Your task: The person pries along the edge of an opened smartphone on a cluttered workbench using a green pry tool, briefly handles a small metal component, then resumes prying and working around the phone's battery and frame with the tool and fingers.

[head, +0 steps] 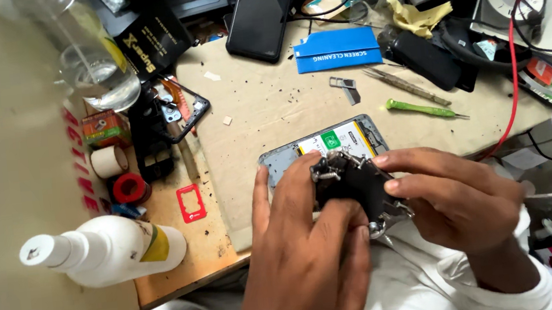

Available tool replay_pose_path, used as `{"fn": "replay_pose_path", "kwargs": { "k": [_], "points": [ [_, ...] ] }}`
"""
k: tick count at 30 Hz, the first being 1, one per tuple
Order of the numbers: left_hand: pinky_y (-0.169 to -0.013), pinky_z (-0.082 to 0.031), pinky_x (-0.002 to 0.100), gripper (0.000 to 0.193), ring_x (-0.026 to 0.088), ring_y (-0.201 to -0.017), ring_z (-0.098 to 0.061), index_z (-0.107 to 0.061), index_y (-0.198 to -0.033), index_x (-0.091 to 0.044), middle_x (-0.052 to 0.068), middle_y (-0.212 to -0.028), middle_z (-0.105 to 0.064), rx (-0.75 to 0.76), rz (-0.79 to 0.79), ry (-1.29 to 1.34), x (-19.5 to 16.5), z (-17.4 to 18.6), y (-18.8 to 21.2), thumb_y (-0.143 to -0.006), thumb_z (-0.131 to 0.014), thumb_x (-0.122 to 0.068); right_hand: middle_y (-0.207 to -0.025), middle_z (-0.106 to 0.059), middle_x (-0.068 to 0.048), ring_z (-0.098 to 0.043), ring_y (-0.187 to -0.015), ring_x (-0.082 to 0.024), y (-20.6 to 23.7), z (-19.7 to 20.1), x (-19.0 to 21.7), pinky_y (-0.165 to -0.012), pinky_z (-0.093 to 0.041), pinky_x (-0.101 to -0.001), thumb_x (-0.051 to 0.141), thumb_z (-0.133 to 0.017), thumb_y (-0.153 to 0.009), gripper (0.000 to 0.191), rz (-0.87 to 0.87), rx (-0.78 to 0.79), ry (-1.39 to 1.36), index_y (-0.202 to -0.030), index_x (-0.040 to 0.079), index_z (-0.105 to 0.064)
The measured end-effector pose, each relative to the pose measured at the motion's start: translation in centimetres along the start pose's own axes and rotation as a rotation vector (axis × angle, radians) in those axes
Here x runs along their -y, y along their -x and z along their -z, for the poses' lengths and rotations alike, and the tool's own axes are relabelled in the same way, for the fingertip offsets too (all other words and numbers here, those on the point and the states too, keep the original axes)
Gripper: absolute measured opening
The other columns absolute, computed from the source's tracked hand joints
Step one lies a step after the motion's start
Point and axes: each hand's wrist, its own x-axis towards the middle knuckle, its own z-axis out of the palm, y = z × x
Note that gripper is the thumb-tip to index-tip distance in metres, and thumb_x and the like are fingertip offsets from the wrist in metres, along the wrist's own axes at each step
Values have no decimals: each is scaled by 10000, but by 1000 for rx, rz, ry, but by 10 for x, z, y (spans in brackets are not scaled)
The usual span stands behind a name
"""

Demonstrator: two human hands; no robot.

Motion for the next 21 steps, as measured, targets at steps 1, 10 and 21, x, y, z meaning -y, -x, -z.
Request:
{"fn": "replay_pose_path", "kwargs": {
  "k": [1,10,21],
  "points": [
    [-1198,-231,712,197,400,-1420,-472,-626,-1017,-103,212,-1395,-493,0,-3,13,2,-2,-2,-853,-719,-164,-1031,-730,-202,-769,-958,-295,3,-1,-2,-831,-632,-353,-62,-686,-872,136,-9,0,4,-989,5,-669],
    [-1203,-210,644,104,462,-1488,-367,-605,-1009,-22,323,-1559,-339,40,-27,393,11,15,-11,-915,-625,-61,-1123,-737,-189,-770,-1044,-276,28,-4,-24,-858,-608,-300,-90,-746,-811,288,-115,7,-27,-1061,11,-647],
    [-1081,-349,531,141,332,-1273,-496,-701,-929,-33,141,-1270,-583,-34,79,-450,98,-43,-87,-929,-645,-162,-1213,-674,-197,-679,-1097,-187,60,34,-70,-943,-575,-291,-211,-659,-818,360,-446,-223,-214,-1149,-74,-634]
  ]
}}
